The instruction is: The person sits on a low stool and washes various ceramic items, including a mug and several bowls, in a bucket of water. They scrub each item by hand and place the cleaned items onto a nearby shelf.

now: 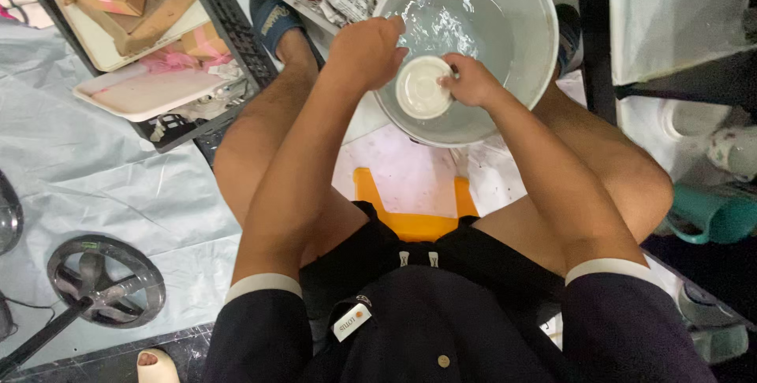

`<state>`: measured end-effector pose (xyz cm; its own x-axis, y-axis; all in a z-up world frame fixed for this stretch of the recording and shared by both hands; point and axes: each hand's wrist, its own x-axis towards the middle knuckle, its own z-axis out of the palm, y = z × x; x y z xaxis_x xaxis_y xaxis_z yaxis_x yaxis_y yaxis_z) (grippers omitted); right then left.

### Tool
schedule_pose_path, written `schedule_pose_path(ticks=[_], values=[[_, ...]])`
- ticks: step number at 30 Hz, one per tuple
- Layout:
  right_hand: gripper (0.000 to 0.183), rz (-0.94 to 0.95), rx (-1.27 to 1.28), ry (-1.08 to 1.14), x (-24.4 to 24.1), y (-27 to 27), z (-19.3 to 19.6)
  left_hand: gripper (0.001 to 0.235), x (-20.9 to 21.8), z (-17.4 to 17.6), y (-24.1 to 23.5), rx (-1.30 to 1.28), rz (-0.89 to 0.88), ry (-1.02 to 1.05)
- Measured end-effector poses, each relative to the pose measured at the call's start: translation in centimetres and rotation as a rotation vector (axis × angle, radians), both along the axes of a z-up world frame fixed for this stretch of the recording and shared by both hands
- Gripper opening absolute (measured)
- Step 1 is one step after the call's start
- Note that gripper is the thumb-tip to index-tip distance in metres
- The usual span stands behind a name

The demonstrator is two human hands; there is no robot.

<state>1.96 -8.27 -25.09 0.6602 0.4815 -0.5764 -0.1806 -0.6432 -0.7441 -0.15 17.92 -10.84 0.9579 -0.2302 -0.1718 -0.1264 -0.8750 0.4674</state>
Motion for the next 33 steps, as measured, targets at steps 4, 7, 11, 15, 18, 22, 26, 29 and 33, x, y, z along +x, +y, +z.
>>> schedule_pose_path(ticks=[4, 7, 11, 15, 18, 22, 26, 29, 33], values=[[0.035, -0.073, 0.135, 0.020, 0.9, -0.2, 5.4, 0.041, -0.2, -0.1, -0.9, -0.066, 0.038, -0.021], [0.038, -0.083, 0.154, 0.012, 1.4, -1.3, 8.5, 0.047, -0.2, -0.3, -2.1, -0.087, 0.093, 0.045], [0.039, -0.106, 0.226, 0.042, 2.3, -2.9, 11.3, 0.043, 0.2, -0.9, -4.0, -0.236, 0.086, 0.077], [0.040, -0.077, 0.136, -0.034, 3.5, -4.1, 12.7, 0.040, 0.8, -1.1, -4.6, -0.587, 0.178, 0.454], [0.036, -0.019, 0.076, -0.156, 3.9, -4.8, 12.8, 0.032, 1.4, -1.6, -5.1, -0.751, 0.226, 0.522], [0.035, 0.026, 0.130, -0.270, 4.0, -5.9, 11.6, 0.037, 2.0, -3.2, -5.9, -0.929, 0.161, 0.545], [0.041, -0.073, 0.359, -0.053, 4.1, -5.0, 9.9, 0.057, 2.4, -4.0, -6.3, -0.991, 0.160, 0.489], [0.046, -0.237, 0.273, 0.087, 3.6, -3.7, 8.6, 0.058, 2.3, -4.2, -6.3, -0.852, 0.243, 0.464], [0.031, -0.280, 0.195, -0.131, 2.5, -2.4, 7.2, 0.044, 1.3, -5.5, -7.0, -0.746, 0.322, 0.408]])
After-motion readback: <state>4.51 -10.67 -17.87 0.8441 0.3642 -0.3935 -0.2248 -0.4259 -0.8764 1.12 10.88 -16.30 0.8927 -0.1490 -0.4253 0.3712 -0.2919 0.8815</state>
